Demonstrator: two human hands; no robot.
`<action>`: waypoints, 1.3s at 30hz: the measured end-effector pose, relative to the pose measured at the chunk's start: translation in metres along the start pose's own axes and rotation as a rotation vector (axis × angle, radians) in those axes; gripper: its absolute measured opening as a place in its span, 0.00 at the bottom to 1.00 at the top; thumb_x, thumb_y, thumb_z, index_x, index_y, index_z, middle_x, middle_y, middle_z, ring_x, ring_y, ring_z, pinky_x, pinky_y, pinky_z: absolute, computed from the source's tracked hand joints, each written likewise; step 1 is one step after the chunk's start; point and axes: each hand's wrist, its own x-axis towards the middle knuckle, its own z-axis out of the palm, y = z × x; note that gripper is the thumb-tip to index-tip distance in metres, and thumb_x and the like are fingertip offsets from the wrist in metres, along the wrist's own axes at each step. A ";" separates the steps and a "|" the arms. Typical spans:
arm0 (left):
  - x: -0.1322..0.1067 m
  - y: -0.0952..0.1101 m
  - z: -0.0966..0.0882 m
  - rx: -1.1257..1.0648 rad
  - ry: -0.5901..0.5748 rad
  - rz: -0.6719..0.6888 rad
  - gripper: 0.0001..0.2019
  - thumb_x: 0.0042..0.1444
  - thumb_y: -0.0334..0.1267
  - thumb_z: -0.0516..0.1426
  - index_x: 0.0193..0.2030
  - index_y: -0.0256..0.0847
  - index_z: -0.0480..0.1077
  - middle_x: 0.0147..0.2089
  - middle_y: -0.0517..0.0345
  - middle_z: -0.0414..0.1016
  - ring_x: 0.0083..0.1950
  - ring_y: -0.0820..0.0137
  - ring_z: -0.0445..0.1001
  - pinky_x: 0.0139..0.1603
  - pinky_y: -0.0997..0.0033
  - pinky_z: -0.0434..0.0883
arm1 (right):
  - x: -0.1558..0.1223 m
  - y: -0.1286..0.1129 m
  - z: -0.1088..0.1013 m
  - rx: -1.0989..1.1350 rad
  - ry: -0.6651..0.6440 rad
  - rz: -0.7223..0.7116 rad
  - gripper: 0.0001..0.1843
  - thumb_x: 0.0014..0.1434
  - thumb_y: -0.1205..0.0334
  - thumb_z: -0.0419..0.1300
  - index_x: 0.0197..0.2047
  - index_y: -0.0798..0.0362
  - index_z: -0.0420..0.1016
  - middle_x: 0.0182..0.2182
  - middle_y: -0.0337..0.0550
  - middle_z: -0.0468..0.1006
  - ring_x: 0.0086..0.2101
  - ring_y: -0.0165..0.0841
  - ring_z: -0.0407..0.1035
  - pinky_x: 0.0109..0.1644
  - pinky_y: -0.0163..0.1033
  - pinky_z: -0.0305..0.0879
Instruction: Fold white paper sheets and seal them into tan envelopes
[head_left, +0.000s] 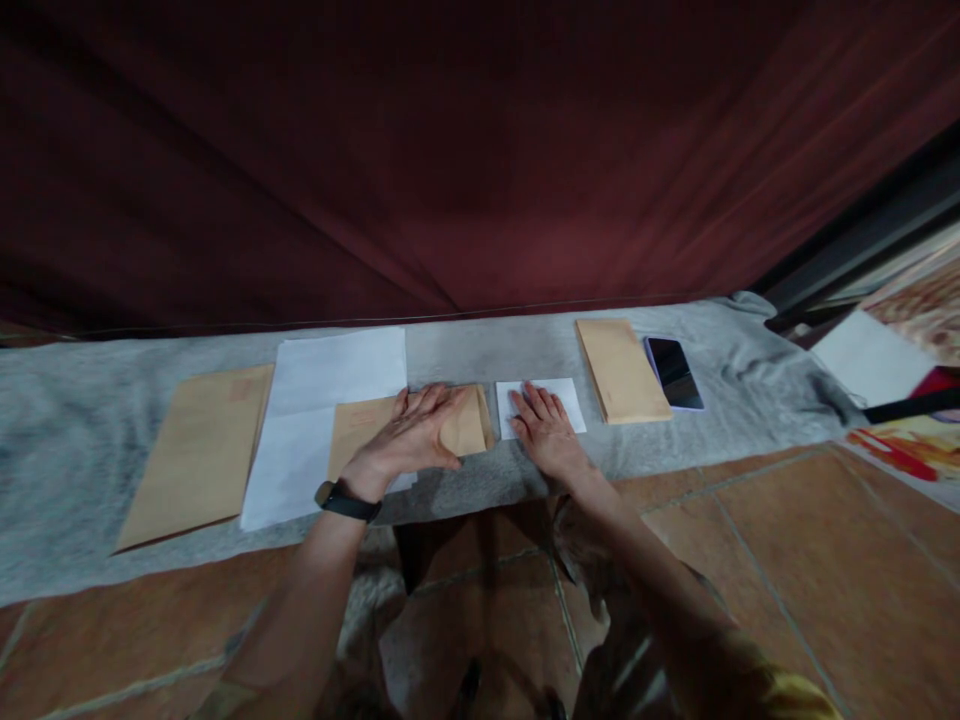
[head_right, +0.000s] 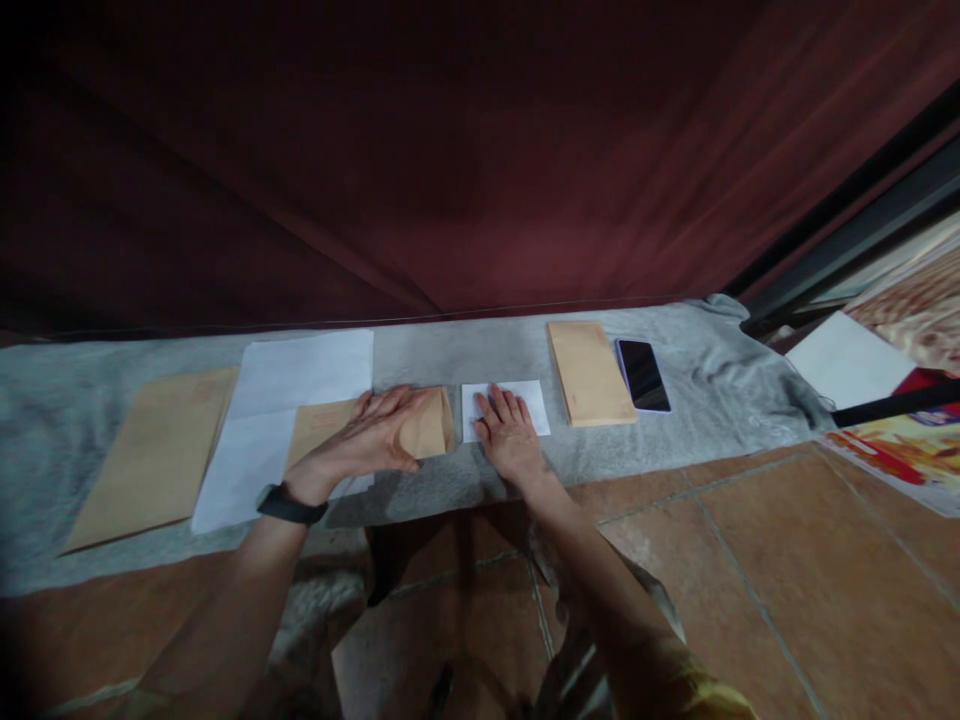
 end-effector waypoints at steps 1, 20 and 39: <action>0.000 0.000 0.000 0.003 -0.002 -0.003 0.55 0.46 0.52 0.69 0.77 0.49 0.47 0.78 0.43 0.49 0.78 0.48 0.47 0.75 0.37 0.42 | -0.001 -0.001 0.001 -0.025 -0.009 0.004 0.27 0.73 0.54 0.48 0.72 0.52 0.62 0.73 0.52 0.56 0.71 0.46 0.51 0.74 0.57 0.48; -0.008 0.001 -0.003 -0.086 -0.094 0.022 0.45 0.49 0.57 0.67 0.72 0.50 0.60 0.80 0.46 0.44 0.80 0.49 0.40 0.75 0.34 0.38 | -0.001 -0.006 0.003 -0.080 -0.042 0.034 0.29 0.74 0.54 0.47 0.73 0.52 0.59 0.74 0.51 0.54 0.72 0.47 0.49 0.75 0.56 0.44; 0.014 0.033 0.023 -0.009 -0.008 0.157 0.52 0.52 0.59 0.64 0.78 0.51 0.43 0.81 0.44 0.36 0.81 0.52 0.37 0.76 0.42 0.39 | -0.009 0.013 0.006 -0.121 0.040 0.159 0.32 0.73 0.47 0.49 0.75 0.51 0.56 0.74 0.56 0.52 0.71 0.50 0.49 0.73 0.61 0.45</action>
